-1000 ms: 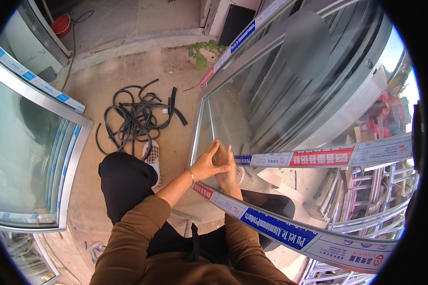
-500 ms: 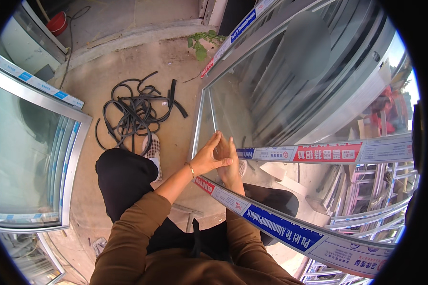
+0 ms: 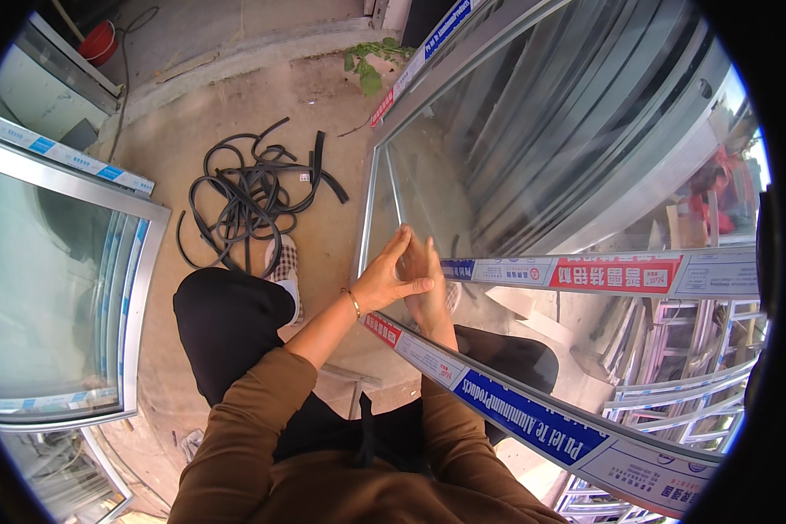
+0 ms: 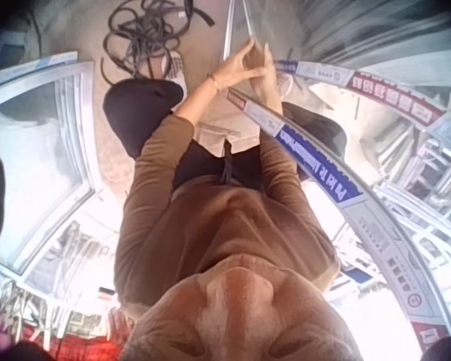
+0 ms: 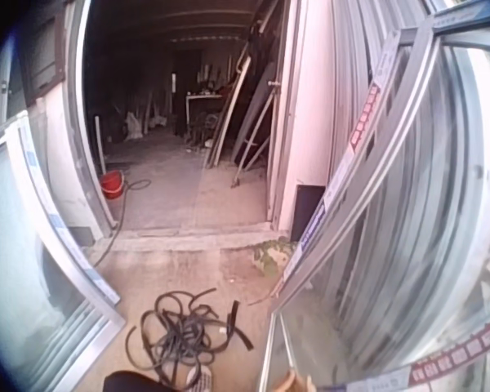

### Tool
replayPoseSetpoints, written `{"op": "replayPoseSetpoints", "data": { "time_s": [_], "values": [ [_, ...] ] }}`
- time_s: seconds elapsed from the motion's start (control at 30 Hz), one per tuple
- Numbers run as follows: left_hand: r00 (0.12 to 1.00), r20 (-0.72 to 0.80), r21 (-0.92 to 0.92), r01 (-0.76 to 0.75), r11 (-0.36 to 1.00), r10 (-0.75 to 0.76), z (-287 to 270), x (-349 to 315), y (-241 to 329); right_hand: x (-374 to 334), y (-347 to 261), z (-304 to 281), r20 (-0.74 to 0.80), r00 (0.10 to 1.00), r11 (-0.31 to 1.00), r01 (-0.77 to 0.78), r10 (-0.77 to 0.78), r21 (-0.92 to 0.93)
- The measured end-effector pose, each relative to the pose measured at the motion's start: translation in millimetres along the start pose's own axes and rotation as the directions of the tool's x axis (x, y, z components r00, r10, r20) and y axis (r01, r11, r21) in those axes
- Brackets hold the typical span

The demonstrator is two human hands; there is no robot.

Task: The person cleans a window frame using a scraper and a cloth. They scrape the glass surface and wipe it down, then move to a workbench to gather rubber seals before returning to the window frame.

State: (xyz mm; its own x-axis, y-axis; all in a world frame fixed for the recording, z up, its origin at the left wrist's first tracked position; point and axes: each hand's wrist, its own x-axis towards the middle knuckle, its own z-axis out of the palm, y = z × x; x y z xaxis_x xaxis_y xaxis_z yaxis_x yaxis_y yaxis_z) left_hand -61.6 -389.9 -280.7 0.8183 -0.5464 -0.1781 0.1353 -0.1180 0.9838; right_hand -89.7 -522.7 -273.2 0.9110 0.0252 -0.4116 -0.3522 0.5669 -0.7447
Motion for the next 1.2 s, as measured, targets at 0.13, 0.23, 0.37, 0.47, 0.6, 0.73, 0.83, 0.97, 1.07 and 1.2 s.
{"op": "replayPoseSetpoints", "data": {
  "time_s": [0.13,0.23,0.37,0.47,0.6,0.73,0.83,0.97,1.07,1.2],
  "values": [
    [1.000,-0.020,0.020,-0.011,1.000,0.011,-1,1,-1,3,2,-2,0.018,1.000,1.000,0.018,-0.018,0.001],
    [1.000,-0.022,0.040,-0.021,0.999,0.022,-2,3,-3,5,1,-3,0.021,1.000,1.000,0.020,-0.020,0.003],
    [1.000,-0.016,0.007,-0.012,1.000,0.012,-2,6,-5,8,0,-1,0.017,1.000,1.000,0.017,-0.017,-0.011],
    [1.000,-0.013,-0.043,-0.012,0.999,0.012,0,5,-7,6,-3,-1,0.042,0.999,0.999,0.031,-0.030,-0.025],
    [0.996,-0.030,-0.084,0.085,0.993,-0.088,3,-5,-20,-2,4,-10,0.019,1.000,0.998,0.009,-0.007,-0.068],
    [0.879,-0.121,-0.015,0.463,0.886,-0.461,7,-31,-54,-5,38,-36,-0.115,0.993,0.989,-0.052,0.036,-0.138],
    [0.831,0.026,0.108,0.550,0.828,-0.555,14,-60,-82,-9,79,-60,-0.246,0.960,0.905,-0.217,0.130,-0.367],
    [0.907,0.018,0.028,0.420,0.907,-0.421,39,-86,-101,-36,116,-96,-0.043,0.991,0.903,-0.130,0.123,-0.409],
    [0.907,0.000,0.030,0.421,0.906,-0.421,47,-91,-97,-45,130,-113,0.077,0.997,0.806,0.053,-0.009,-0.589],
    [0.887,0.020,0.015,0.460,0.888,-0.461,44,-90,-83,-52,138,-113,-0.017,0.993,0.843,-0.111,0.120,-0.526]
  ]
}}
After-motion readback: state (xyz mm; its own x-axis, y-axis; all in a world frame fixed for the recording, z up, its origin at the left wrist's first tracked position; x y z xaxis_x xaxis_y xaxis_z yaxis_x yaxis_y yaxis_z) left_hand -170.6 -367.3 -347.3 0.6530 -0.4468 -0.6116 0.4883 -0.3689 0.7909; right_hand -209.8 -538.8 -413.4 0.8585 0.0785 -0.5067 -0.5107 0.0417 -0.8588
